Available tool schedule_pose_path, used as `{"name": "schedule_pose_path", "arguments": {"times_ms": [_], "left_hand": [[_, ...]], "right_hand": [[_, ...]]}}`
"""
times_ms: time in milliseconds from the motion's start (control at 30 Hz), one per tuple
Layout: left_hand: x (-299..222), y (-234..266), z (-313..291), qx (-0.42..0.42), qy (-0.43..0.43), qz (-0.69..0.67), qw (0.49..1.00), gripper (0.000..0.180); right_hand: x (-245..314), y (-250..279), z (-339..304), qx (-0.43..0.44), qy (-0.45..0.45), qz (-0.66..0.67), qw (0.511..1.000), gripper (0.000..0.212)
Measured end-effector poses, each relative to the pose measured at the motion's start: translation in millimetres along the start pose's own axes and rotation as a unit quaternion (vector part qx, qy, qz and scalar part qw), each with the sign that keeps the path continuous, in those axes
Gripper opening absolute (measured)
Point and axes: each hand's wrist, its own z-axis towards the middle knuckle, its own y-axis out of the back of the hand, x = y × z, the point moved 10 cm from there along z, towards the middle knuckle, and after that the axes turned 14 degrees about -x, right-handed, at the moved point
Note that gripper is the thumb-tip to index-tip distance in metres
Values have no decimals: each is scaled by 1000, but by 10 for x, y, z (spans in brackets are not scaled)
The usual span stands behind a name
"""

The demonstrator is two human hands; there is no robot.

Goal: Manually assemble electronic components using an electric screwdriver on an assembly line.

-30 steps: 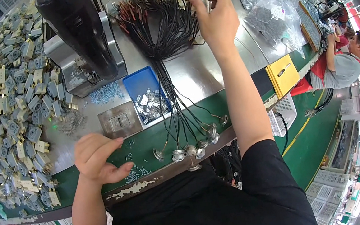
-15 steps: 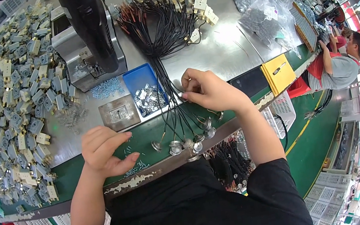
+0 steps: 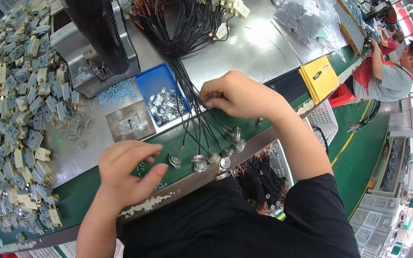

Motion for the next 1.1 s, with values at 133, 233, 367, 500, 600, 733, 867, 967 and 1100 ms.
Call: {"name": "schedule_pose_path", "arguments": {"times_ms": [133,233,367,500,600,733,867,967,1100], "left_hand": [[-128,-418,12,110,51,-35,992,36],[-210,-667,46,166,59,-49,983,41],[-185,-904,80,201,81,-49,975,46],[-235,-1054,13,244,55,-75,965,46],[-258,-957,65,210,30,-81,974,41],[-170,-893,54,204,54,-81,974,40],[-116,-907,34,195,68,-84,975,35],[-115,-913,11,193,63,-78,976,33],[-149,-871,36,178,44,-80,980,32]], "right_hand": [[13,2,39,6,-34,13,999,13],[-71,-11,33,14,-63,33,997,15],[-166,-55,30,-3,-78,55,995,17],[-327,-95,-74,-3,-179,162,970,20],[-367,-135,-151,9,-238,266,934,21],[-416,-309,-266,9,-279,403,872,11],[-476,-357,-295,32,-250,439,862,11],[-400,-263,-221,19,-249,326,912,10],[-363,-165,-56,-15,-131,113,985,15]]}}
